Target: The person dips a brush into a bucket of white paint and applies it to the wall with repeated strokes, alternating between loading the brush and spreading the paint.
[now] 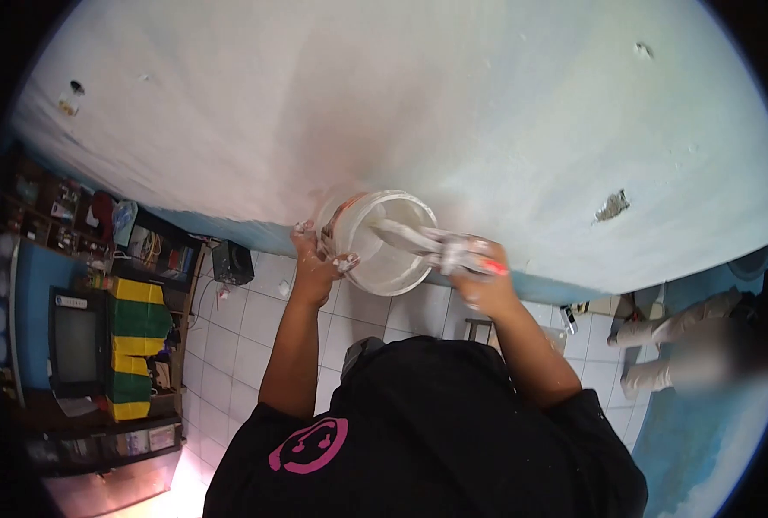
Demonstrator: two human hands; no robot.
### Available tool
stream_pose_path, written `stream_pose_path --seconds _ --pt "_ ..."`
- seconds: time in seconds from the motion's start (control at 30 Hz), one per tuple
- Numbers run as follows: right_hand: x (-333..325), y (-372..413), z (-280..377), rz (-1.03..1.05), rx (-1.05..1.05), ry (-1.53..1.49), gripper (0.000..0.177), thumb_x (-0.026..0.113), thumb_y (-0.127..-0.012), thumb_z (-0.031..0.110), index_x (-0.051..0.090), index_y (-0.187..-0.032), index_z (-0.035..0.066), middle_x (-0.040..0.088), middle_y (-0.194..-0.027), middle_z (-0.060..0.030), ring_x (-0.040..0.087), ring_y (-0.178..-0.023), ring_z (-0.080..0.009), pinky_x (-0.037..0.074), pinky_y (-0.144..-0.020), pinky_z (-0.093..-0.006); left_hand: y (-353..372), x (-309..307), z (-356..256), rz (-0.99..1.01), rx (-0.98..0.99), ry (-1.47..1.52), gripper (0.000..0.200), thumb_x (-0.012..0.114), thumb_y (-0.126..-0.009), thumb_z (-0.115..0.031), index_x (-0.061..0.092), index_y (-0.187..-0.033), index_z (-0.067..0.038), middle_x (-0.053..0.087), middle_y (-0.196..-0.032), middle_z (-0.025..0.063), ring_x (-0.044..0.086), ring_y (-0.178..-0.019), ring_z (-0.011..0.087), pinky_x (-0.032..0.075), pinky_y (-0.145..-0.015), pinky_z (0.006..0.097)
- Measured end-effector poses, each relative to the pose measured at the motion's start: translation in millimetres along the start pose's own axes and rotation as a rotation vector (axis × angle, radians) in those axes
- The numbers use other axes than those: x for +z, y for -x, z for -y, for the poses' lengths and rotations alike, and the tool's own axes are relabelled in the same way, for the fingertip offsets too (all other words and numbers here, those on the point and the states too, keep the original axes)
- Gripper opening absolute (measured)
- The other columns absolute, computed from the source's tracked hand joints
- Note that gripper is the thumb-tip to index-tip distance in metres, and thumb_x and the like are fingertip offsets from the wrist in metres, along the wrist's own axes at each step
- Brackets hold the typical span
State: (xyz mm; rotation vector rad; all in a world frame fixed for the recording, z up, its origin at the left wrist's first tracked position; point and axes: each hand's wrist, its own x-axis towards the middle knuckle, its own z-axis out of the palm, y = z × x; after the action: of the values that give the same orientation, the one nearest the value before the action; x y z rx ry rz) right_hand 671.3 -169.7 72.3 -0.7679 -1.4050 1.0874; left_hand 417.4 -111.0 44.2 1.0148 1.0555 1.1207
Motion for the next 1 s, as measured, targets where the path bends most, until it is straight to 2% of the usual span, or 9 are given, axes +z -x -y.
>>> stream_pose_path --seconds 0.1,0.2,0.37,0.57,0.67,0.83,0.87,0.93,1.0 --pt "-20 26 -15 -0.304 0.216 -0.633 0.020 0.055 -0.076 -0.008 0.054 -0.094 0.002 0.063 -0.097 -0.0174 0.058 -0.105 -0.0319 0.049 -0.090 -0.0450 10 -18 -3 -0.075 -0.140 0.077 0.092 0.070 -0.065 -0.004 0.007 -0.131 -0.018 0.036 -0.128 0.0133 0.047 -0.110 0.0262 0.052 -0.077 0.0418" --pt "-26 43 -39 -0.322 0.225 -1.065 0.030 0.055 -0.076 -0.012 0.054 -0.101 0.004 0.058 -0.109 -0.0197 0.057 -0.105 -0.0327 0.048 -0.093 -0.0488 15 -24 -3 -0.072 -0.165 0.150 0.090 0.067 -0.067 -0.001 0.008 -0.131 -0.023 0.035 -0.129 0.0126 0.048 -0.108 0.0267 0.053 -0.073 0.0419" --pt "-7 50 -45 -0.174 0.111 -1.218 0.023 0.048 -0.084 -0.004 0.053 -0.105 0.004 0.053 -0.117 -0.0255 0.049 -0.116 -0.0395 0.037 -0.101 -0.0535 17 -28 -2 -0.027 -0.087 0.020 0.089 0.066 -0.067 -0.002 0.008 -0.132 -0.022 0.032 -0.131 0.0149 0.047 -0.109 0.0308 0.053 -0.074 0.0405" --pt "1 61 -45 -0.310 0.168 -1.241 0.024 0.049 -0.088 0.007 0.051 -0.113 0.004 0.052 -0.120 -0.0252 0.050 -0.115 -0.0381 0.044 -0.095 -0.0506 18 -42 2 0.076 -0.026 0.051 0.092 0.069 -0.065 -0.005 0.008 -0.132 -0.022 0.029 -0.135 0.0160 0.042 -0.117 0.0318 0.049 -0.083 0.0404" --pt "10 66 -34 -0.427 0.239 -1.063 0.028 0.049 -0.089 0.009 0.047 -0.117 0.003 0.052 -0.120 -0.0252 0.050 -0.115 -0.0375 0.047 -0.092 -0.0478 19 -42 8 0.068 -0.009 0.066 0.092 0.069 -0.065 -0.007 0.007 -0.132 -0.021 0.032 -0.133 0.0159 0.040 -0.119 0.0301 0.045 -0.089 0.0399" --pt "52 60 -38 -0.513 0.253 -0.608 0.027 0.053 -0.089 0.010 0.046 -0.114 0.001 0.047 -0.125 -0.0184 0.057 -0.106 -0.0264 0.051 -0.090 -0.0408 26 -39 0 0.032 -0.015 0.061 0.097 0.072 -0.062 -0.009 0.005 -0.132 -0.015 0.033 -0.132 0.0156 0.038 -0.121 0.0287 0.041 -0.093 0.0383" --pt "60 55 -36 -0.407 0.222 -0.441 0.020 0.054 -0.088 0.009 0.051 -0.106 0.000 0.053 -0.119 -0.0161 0.055 -0.108 -0.0247 0.052 -0.088 -0.0386 25 -41 -2 0.033 -0.005 0.057 0.098 0.073 -0.061 -0.009 0.005 -0.132 -0.013 0.034 -0.131 0.0156 0.037 -0.121 0.0287 0.040 -0.095 0.0383" --pt "75 29 -42 -0.197 -0.124 0.229 0.023 0.061 -0.082 0.012 0.058 -0.100 -0.001 0.062 -0.101 -0.0143 0.062 -0.093 -0.0269 0.051 -0.080 -0.0379 18 -53 4 0.075 0.038 -0.006 0.102 0.076 -0.058 -0.012 0.004 -0.131 -0.010 0.034 -0.131 0.0164 0.036 -0.122 0.0287 0.035 -0.099 0.0383" --pt "103 4 -31 -0.072 0.026 0.480 0.023 0.061 -0.078 0.009 0.060 -0.098 -0.001 0.062 -0.102 -0.0169 0.063 -0.089 -0.0321 0.051 -0.079 -0.0403 12 -71 6 0.107 0.065 -0.054 0.104 0.078 -0.056 -0.014 0.004 -0.130 -0.008 0.034 -0.130 0.0173 0.035 -0.122 0.0285 0.030 -0.103 0.0381"
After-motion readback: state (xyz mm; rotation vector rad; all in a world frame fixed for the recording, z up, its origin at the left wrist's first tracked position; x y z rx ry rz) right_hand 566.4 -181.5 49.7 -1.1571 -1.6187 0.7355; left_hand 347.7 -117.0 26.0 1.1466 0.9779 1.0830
